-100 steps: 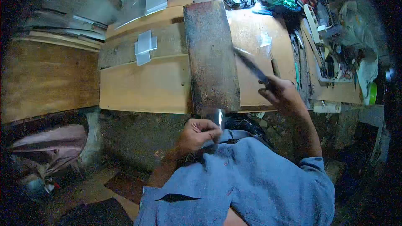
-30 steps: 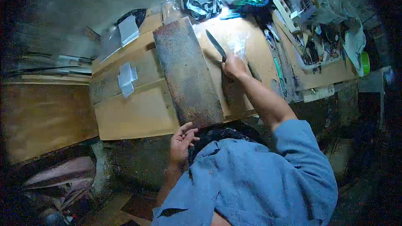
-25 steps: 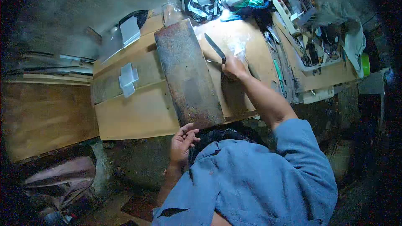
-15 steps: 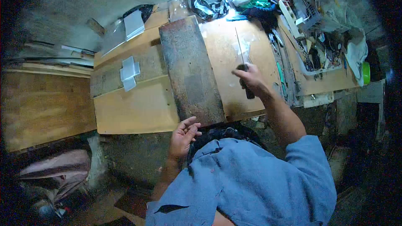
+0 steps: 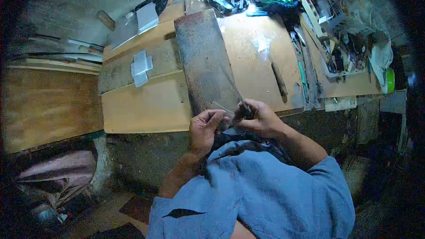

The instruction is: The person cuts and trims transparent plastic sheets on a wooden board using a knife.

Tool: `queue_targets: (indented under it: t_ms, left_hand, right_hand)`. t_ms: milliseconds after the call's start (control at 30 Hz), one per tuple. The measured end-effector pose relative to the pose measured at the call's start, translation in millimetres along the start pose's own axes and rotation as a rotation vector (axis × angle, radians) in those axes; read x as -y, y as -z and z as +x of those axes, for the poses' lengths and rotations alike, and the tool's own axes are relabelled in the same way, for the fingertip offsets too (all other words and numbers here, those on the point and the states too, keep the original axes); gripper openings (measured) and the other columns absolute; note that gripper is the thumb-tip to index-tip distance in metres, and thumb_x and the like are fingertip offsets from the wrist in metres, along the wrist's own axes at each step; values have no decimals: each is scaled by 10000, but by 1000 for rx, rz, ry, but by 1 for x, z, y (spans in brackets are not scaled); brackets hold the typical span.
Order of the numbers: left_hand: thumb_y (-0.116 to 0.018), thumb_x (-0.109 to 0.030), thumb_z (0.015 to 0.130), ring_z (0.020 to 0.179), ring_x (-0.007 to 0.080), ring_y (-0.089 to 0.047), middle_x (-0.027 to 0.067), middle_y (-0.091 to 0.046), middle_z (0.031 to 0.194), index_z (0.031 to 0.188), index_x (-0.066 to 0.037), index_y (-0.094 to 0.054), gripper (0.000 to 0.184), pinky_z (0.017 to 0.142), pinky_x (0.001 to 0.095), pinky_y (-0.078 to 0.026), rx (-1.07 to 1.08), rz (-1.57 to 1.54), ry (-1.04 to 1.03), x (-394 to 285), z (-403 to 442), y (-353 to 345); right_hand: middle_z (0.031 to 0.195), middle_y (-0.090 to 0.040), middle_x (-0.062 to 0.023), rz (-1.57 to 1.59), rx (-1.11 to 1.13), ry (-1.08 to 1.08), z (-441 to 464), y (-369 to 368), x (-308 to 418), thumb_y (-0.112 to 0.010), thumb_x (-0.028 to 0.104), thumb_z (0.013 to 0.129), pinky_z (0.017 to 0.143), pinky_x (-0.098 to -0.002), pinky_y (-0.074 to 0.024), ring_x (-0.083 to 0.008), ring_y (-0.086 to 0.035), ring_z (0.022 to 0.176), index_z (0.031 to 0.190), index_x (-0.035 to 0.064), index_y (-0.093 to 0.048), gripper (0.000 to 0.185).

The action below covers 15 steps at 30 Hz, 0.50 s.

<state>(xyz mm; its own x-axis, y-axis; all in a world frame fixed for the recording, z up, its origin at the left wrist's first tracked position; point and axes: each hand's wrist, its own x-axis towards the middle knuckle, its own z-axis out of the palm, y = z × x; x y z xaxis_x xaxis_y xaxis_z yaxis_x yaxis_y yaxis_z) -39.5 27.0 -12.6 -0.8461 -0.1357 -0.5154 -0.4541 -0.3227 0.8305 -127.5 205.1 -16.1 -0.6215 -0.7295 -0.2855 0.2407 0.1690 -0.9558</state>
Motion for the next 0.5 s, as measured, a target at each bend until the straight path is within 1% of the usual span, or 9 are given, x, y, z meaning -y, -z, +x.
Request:
queue_targets:
  t_ms: [33, 67, 133, 200, 267, 333, 467, 500]
  left_hand:
    - [-594, -206, 878, 703, 129, -612, 74, -657, 840, 964, -15, -618, 212, 588, 212, -459, -41, -95, -68, 4, 1, -2]
    - [-605, -172, 870, 670, 118, -609, 72, -660, 804, 915, -13, -633, 167, 569, 208, -459, -83, -191, -136, 6, 1, -2]
    - [-608, -165, 868, 657, 116, -609, 75, -660, 797, 911, -10, -633, 163, 566, 211, -464, -110, -166, -104, 3, -3, 2]
    - [-611, -159, 866, 644, 113, -608, 79, -660, 791, 907, -6, -632, 160, 564, 214, -470, -136, -139, -73, 0, -7, 7]
    - [-619, -152, 859, 606, 127, -607, 86, -659, 767, 907, -3, -630, 156, 549, 223, -479, -175, -124, -47, -1, -10, 9]
    - [-623, -149, 855, 597, 133, -607, 89, -658, 761, 903, -5, -630, 152, 538, 222, -478, -189, -134, -45, 2, -11, 13]
    - [-634, -148, 847, 591, 141, -610, 98, -655, 748, 884, -8, -624, 145, 519, 232, -482, -192, -105, -46, 6, -15, 19]
    - [-634, -148, 847, 591, 141, -610, 98, -655, 748, 884, -8, -624, 145, 519, 232, -482, -186, -107, -47, 7, -15, 19]
  right_hand:
    - [831, -628, -66, 100, -44, -32, -1, -3, 8, -625, -49, 748, 694, -256, -479, -116, -587, 757, 934, -10, -540, 208]
    - [831, -628, -66, 101, -42, -34, -2, -4, 12, -625, -49, 748, 694, -256, -479, -116, -587, 757, 934, -10, -540, 208]
    - [826, -625, -64, 104, -66, -130, -1, -3, 17, -657, -27, 745, 692, -252, -482, -116, -590, 737, 953, -9, -538, 240]
    - [823, -623, -57, 100, -99, -131, 0, 0, 13, -661, -25, 743, 692, -246, -479, -111, -589, 742, 950, -4, -544, 239]
    - [821, -621, -51, 94, -134, -128, 1, 1, 13, -665, -23, 742, 691, -240, -477, -105, -587, 748, 947, 0, -549, 237]
    - [809, -619, -45, 118, -178, -111, 1, 1, 17, -682, 0, 712, 698, -241, -474, -110, -586, 771, 921, 14, -583, 232]
    - [805, -618, -36, 124, -195, -44, 2, 3, 8, -688, 1, 712, 690, -239, -474, -102, -581, 758, 919, 13, -585, 232]
    - [797, -600, -27, 131, -186, -20, 2, 2, 7, -683, -4, 724, 680, -233, -465, -93, -567, 742, 920, 11, -571, 226]
